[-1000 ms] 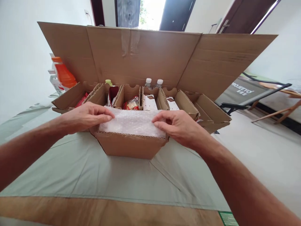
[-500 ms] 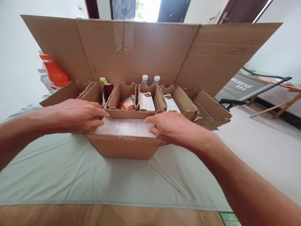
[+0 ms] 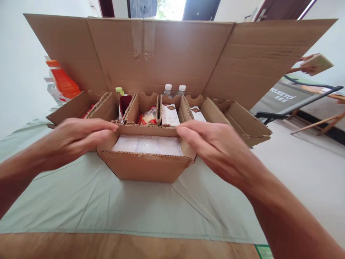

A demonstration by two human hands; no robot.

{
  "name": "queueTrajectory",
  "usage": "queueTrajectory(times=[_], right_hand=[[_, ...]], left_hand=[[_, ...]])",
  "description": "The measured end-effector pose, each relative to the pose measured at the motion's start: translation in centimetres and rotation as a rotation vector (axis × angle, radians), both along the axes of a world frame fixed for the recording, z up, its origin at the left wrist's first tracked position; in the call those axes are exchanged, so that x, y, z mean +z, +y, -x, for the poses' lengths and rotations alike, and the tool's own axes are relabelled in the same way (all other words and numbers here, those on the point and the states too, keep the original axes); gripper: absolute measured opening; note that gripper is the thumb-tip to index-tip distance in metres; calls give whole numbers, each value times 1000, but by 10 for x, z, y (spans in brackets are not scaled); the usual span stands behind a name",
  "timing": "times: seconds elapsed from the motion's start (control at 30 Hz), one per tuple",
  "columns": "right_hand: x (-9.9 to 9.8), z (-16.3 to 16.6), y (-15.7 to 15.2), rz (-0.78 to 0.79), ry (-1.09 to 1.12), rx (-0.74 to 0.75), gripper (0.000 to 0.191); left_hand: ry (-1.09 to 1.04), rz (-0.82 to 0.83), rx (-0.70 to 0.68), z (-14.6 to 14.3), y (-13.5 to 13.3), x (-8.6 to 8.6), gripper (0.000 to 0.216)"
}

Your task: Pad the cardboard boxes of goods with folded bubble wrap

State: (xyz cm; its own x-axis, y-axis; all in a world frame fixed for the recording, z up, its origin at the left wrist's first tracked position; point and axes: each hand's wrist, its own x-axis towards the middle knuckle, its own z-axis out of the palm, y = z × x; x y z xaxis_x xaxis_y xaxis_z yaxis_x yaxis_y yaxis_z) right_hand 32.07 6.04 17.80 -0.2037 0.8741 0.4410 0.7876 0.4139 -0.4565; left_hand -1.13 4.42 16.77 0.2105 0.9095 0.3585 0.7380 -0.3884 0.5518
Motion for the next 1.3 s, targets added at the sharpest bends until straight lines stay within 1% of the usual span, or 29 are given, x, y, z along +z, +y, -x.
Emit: queueTrajectory(times=[0.03,0.07,0.1,0.13,0.17,0.23,0.27,0.3,0.33,0.4,0.47,0.5,0.57,0.63,0.7,0.73,0.8,0.87,0.93,1.0,1.07,1.13,1.2,1.3], right_hand=[[-6,-9,-14,-17,24,-58,46],[-16,-19,-27,-52,78,-153,42],[-29,-27,-37,-61,138,-232,38],[-45,-33,-44,-23,215,-256,36],[-62,-36,-48,41,276,-228,40],[-94,-32,-46,157,371,-121,57],[-108,-25,-41,187,399,-61,62],[-118,-16,-36,196,421,-14,63],[-125,-7,-32,198,434,22,60],[-132,8,-29,191,445,37,54],[-134,9,-41,148,450,-33,54],[-136,4,-53,116,448,-85,56],[-145,-14,-86,47,433,-191,58],[-158,-30,-121,65,381,-261,54],[-167,-28,-144,67,380,-229,55],[-167,-19,-150,95,390,-197,57],[-159,14,-146,151,432,-134,59],[-144,50,-129,178,496,-107,53],[-132,74,-109,148,558,-82,50],[-130,80,-97,93,617,-79,51],[-138,75,-93,74,655,-92,53],[-151,69,-94,108,678,-80,55],[-162,71,-95,164,691,-16,55],[-168,97,-84,256,712,152,57]], left_hand=[[-13,-30,29,7,-16,-9,35],[-66,-77,128,14,-32,-21,34],[-133,-118,225,19,-46,-37,32],[-182,-86,279,22,-56,-56,35],[-207,6,278,22,-63,-75,45],[-303,139,232,15,-63,-112,66],[-358,183,190,8,-58,-125,75],[-421,209,143,-1,-50,-135,82],[-492,216,101,-11,-42,-141,86],[-636,196,49,-33,-31,-144,89],[-717,163,40,-52,-37,-142,88],[-714,151,40,-60,-47,-142,86],[-651,136,38,-69,-80,-149,82],[-612,102,35,-68,-116,-160,78],[-612,101,49,-55,-143,-167,75],[-614,128,81,-44,-150,-167,73],[-610,205,178,-20,-150,-158,69],[-612,229,267,1,-137,-141,66],[-622,176,273,9,-123,-123,67],[-623,112,237,7,-114,-115,70],[-606,92,201,0,-114,-119,74],[-595,101,214,-7,-123,-131,76],[-609,94,284,-7,-140,-146,75],[-620,45,438,6,-172,-168,79]])
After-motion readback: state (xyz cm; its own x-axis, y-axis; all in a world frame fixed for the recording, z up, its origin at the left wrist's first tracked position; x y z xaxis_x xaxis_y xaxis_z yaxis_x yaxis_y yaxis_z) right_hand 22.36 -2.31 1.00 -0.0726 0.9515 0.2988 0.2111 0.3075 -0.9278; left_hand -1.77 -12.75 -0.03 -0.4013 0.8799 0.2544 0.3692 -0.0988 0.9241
